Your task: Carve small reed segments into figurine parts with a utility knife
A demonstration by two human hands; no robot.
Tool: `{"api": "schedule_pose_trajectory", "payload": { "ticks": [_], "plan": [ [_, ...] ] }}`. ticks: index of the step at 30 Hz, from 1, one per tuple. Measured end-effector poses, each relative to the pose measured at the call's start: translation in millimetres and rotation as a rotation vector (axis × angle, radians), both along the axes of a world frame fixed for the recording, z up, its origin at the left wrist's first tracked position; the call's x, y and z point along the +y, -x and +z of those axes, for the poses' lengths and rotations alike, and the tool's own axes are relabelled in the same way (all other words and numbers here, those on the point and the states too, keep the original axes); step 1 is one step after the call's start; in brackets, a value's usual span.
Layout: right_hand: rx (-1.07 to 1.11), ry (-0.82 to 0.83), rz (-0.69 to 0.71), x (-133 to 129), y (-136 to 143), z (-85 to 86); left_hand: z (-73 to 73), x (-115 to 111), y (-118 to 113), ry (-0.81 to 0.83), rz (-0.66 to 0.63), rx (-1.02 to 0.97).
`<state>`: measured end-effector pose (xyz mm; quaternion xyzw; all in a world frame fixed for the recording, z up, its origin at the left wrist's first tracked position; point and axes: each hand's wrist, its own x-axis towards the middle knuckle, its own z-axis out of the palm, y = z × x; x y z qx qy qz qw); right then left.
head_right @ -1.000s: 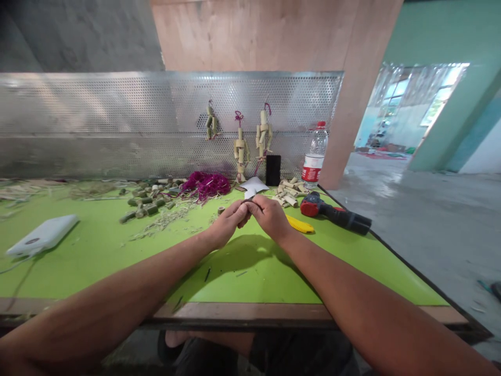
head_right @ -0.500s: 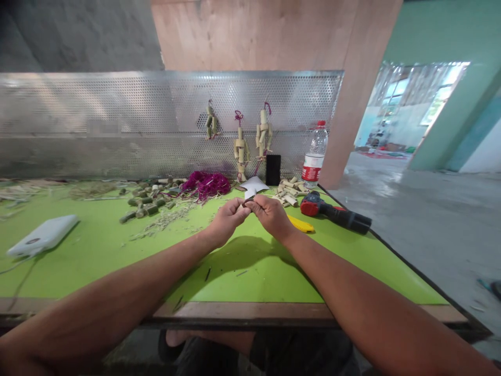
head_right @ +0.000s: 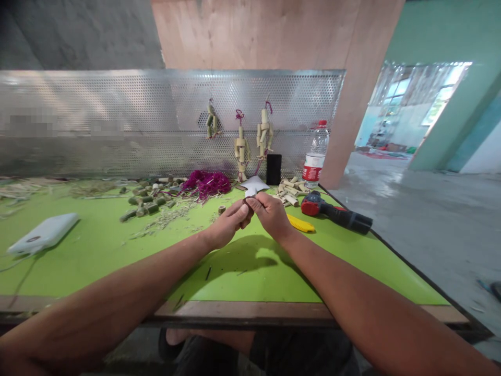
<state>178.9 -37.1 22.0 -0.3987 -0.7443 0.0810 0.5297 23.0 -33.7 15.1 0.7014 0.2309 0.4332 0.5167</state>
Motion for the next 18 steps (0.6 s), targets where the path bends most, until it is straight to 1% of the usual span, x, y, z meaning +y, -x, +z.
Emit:
{"api": "schedule_pose_trajectory", "payload": {
  "ticks": [2, 4, 8, 10, 12, 15, 17, 18],
  "plan": [
    [-0.06, -0.046, -0.05, 0.8, 0.4, -1.3, -1.7, 1.6, -2.1, -0.04, -0.036, -0.03],
    [-0.1, -0.087, -0.089, 0.5, 1.3, -2.3, -3.3, 3.4, -4.4, -0.055, -0.037, -0.051],
    [-0.1, -0.13, -0.066, -1.1, 2.3, -4.0, -2.9, 2.6, -6.1, -0.042, -0.008, -0.037],
    [-0.103, -0.142, -0.045, 0.1, 0.2, -5.0, -0.7, 0.4, -4.7, -0.039, 0.032, -0.012],
    [-0.108, -0.142, -0.05, 3.1, -4.2, -5.8, 2.4, -1.4, -1.8, -0.037, 0.124, 0.004],
    [-0.025, -0.1, -0.084, 7.8, -11.6, -5.4, 6.5, -2.1, 2.6, -0.023, 0.223, 0.002],
    [0.081, -0.06, -0.089, 8.9, -14.0, -3.8, 6.8, -1.0, 3.7, -0.012, 0.222, -0.011],
    [0.124, -0.044, -0.077, 8.6, -13.9, -2.9, 6.2, -0.2, 3.5, 0.003, 0.202, -0.025]
  ]
}}
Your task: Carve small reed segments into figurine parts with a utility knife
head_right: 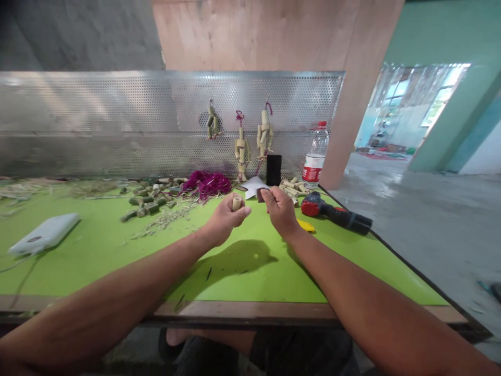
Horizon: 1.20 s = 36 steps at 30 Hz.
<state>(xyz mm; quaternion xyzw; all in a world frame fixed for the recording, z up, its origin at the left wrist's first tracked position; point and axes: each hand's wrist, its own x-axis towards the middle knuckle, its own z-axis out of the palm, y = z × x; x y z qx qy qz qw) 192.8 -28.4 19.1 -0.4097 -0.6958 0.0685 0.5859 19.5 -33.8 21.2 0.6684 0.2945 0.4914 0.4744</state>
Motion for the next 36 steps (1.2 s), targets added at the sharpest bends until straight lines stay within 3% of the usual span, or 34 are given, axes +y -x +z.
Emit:
{"api": "schedule_pose_trajectory", "payload": {
  "ticks": [8, 18, 22, 25, 29, 32, 36],
  "plan": [
    [0.042, 0.056, 0.121, -6.8, 8.9, 2.2, -2.6, 0.6, -5.4, 0.208, -0.277, -0.187],
    [-0.003, 0.068, 0.15, -12.8, 12.7, 5.2, -0.2, -5.5, -6.4, 0.168, -0.344, -0.143],
    [0.01, 0.085, 0.144, -11.3, 11.0, 5.6, 0.6, -3.2, -5.5, 0.172, -0.336, -0.153],
    [-0.055, 0.126, 0.092, -2.3, 4.6, 3.9, -0.2, 5.1, -2.1, 0.171, -0.246, -0.191],
    [-0.498, 0.442, 0.075, 16.1, -5.3, -4.1, -2.0, 17.9, 6.6, 0.182, -0.092, -0.173],
    [-0.603, 0.51, -0.044, 24.6, -12.4, -5.0, -4.1, 22.7, 11.7, 0.151, -0.054, -0.12],
    [-0.608, 0.472, -0.358, 27.9, -33.6, 6.6, -6.7, 22.6, 13.3, 0.134, -0.074, -0.102]
  ]
}}
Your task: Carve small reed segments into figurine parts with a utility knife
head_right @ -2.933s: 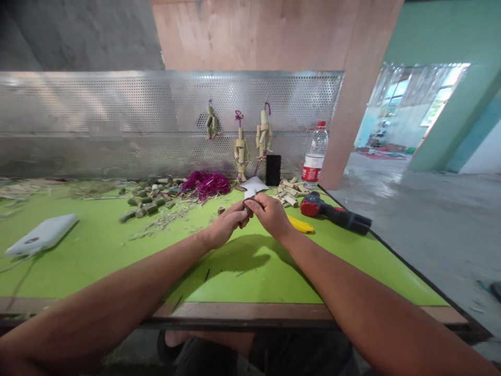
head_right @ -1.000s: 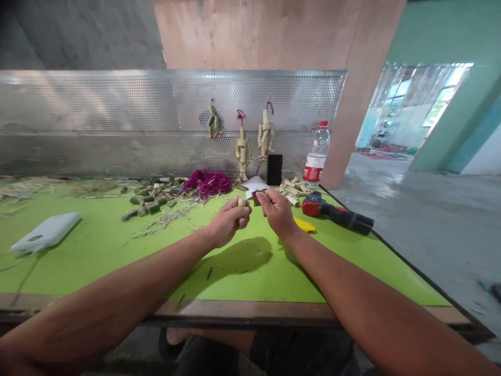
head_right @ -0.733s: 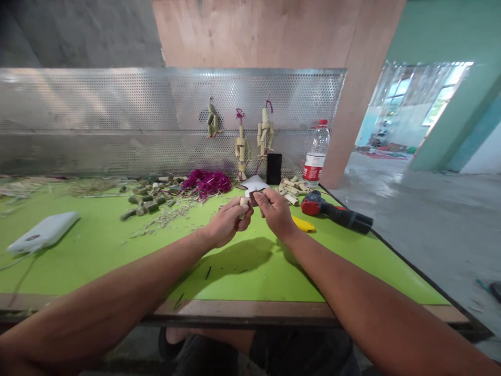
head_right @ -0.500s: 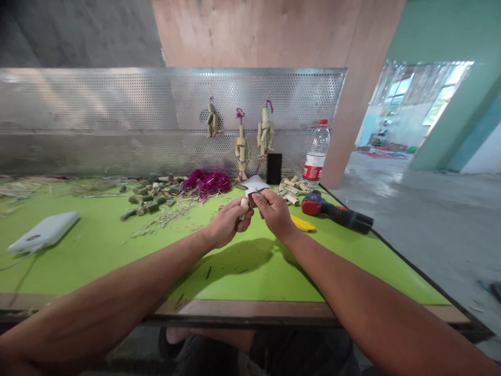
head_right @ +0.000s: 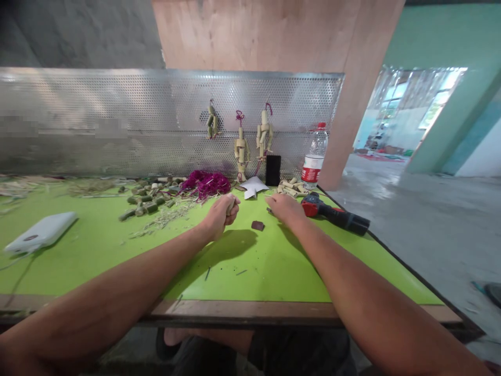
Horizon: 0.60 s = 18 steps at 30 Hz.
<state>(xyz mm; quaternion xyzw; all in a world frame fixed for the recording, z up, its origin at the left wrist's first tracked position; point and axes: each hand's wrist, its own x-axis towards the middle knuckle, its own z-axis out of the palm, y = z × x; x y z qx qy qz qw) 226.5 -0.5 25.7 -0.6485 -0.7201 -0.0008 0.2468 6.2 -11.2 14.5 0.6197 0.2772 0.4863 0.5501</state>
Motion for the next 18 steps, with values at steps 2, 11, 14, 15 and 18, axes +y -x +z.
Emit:
{"api": "schedule_pose_trajectory", "payload": {
  "ticks": [2, 11, 14, 15, 18],
  "plan": [
    [-0.142, 0.067, -0.094, 2.5, -16.4, 4.3, -1.0, -0.5, 0.0, 0.007, -0.04, -0.02],
    [-0.17, 0.412, -0.023, 18.9, -43.2, -8.4, -2.1, 1.5, 1.7, 0.019, -0.14, -0.042],
    [-0.12, 0.312, -0.05, 14.9, -34.0, -5.2, -0.6, 0.0, 0.9, 0.031, -0.161, -0.038],
    [-0.075, 0.23, -0.049, 12.5, -30.1, -3.1, -0.4, -0.4, 0.3, 0.029, -0.162, -0.039],
    [0.112, -0.073, 0.051, 2.0, -14.4, 2.9, -0.2, -0.6, -2.1, 0.007, -0.133, -0.042]
  ]
}}
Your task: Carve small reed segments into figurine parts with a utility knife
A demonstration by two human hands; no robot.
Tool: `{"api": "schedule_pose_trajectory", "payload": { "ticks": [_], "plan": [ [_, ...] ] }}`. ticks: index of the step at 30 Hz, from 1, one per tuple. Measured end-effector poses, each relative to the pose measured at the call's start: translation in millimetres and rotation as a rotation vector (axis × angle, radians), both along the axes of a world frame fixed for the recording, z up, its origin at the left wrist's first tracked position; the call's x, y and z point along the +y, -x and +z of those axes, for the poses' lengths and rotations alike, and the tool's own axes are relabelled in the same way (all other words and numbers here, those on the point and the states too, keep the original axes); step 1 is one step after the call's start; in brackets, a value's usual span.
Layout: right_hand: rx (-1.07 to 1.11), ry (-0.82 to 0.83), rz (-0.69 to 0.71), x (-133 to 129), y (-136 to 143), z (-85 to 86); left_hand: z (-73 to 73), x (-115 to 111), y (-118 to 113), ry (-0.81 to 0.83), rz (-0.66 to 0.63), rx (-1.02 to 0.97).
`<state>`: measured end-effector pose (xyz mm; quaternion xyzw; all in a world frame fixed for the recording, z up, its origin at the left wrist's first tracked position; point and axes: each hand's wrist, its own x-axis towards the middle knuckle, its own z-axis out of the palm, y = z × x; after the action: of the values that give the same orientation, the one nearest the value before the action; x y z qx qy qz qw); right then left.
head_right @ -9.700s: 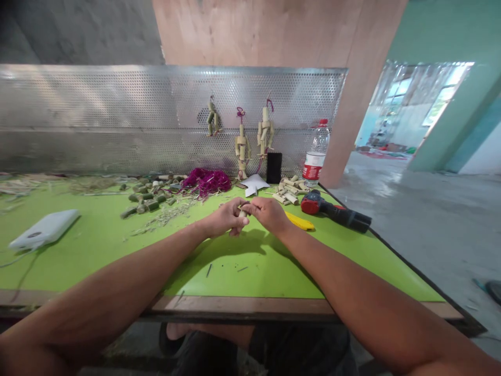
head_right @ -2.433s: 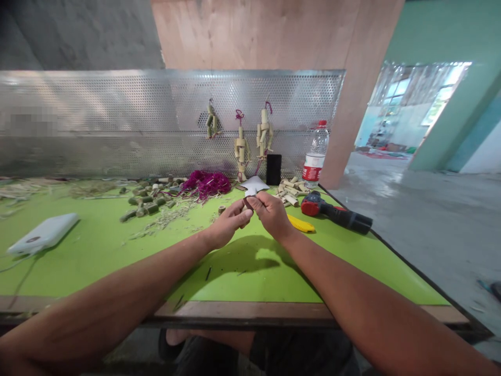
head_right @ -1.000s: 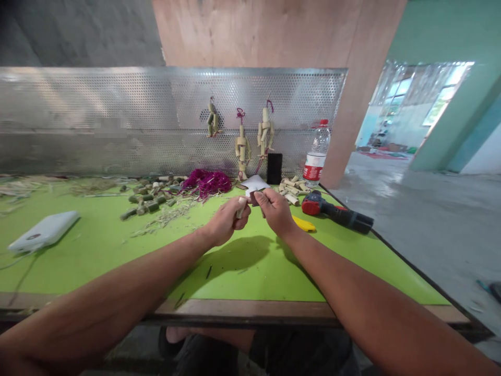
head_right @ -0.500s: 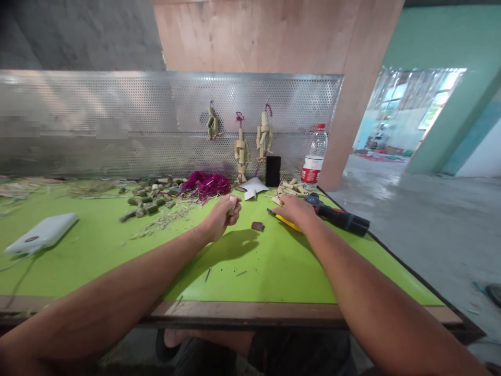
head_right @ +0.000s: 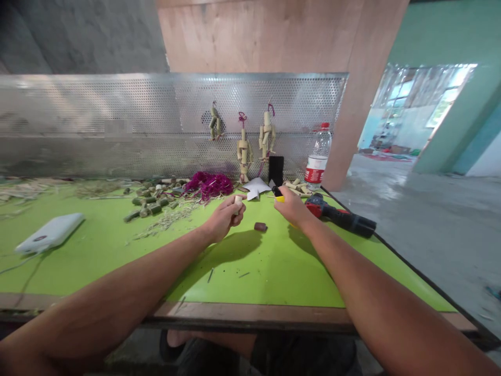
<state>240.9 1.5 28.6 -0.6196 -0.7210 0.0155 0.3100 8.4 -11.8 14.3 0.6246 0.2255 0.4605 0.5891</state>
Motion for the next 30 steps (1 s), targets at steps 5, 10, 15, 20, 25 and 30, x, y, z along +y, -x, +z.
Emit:
{"api": "schedule_pose_trajectory", "payload": {
  "ticks": [5, 10, 15, 20, 25, 30],
  "plan": [
    [-0.032, -0.146, 0.22, -25.7, 35.2, 2.6, -0.6, 1.1, -3.4, -0.017, 0.073, 0.046],
    [-0.264, -0.131, 0.269, -39.3, 53.2, -0.2, -4.3, 1.4, -3.1, -0.037, -0.01, 0.109],
    [-0.337, -0.147, 0.226, -39.4, 52.2, 0.5, -4.4, -3.1, -3.3, -0.165, 0.003, 0.213],
    [-0.379, -0.132, 0.226, -43.7, 53.2, 3.7, -0.6, -4.0, -3.5, -0.292, 0.068, 0.349],
    [-0.359, -0.119, 0.234, -47.1, 56.2, 5.0, 3.8, -3.8, -1.4, -0.43, 0.134, 0.444],
    [-0.355, -0.133, 0.227, -47.2, 57.3, 5.1, 4.3, -3.3, -1.5, -0.512, 0.221, 0.504]
  ]
}}
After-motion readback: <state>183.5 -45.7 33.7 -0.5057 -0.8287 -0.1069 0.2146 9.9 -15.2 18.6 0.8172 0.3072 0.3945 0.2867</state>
